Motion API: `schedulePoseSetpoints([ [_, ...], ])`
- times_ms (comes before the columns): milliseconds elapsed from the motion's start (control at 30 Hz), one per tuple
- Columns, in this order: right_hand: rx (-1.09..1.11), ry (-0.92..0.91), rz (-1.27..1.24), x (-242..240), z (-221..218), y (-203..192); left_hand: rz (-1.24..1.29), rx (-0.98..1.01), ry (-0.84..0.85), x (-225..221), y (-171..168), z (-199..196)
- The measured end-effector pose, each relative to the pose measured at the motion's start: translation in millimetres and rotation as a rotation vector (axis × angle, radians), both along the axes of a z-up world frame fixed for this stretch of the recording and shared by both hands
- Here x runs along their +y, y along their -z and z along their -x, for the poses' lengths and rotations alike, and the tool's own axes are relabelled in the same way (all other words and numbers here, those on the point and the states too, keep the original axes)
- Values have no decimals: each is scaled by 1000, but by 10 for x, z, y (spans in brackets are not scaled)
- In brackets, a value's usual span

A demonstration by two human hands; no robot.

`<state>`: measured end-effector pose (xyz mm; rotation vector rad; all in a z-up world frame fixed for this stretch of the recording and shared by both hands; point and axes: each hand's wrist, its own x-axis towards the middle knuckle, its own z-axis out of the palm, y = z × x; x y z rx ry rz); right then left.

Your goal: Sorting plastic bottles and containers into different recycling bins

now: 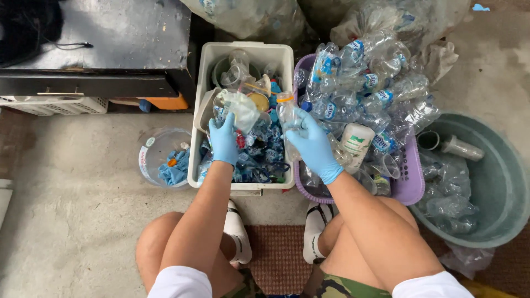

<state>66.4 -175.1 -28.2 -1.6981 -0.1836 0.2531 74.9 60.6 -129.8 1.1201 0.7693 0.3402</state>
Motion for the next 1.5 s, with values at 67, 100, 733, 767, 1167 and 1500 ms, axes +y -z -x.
schedulePoseSetpoints([
  [67,-7,-9,-59,-48,-68,121,169,-4,-21,0,-46,0],
  [100,-4,-9,-56,-66,-79,133,172,-1,-22,-85,-152,9],
  [733,87,152,-339,-757,-18,-226,246,-352,428,-1088,-1274,289],
  [767,99,178,-343,-936,-18,-230,158,-379,438,-1165,-1284,291],
  [1167,155,1065,-557,-3650,346,-141,-233,-436,789,-1874,-1630,23],
  [1500,730,1426,-622,-4660,816,908,-324,-319,866,-2183,-1126,-325],
])
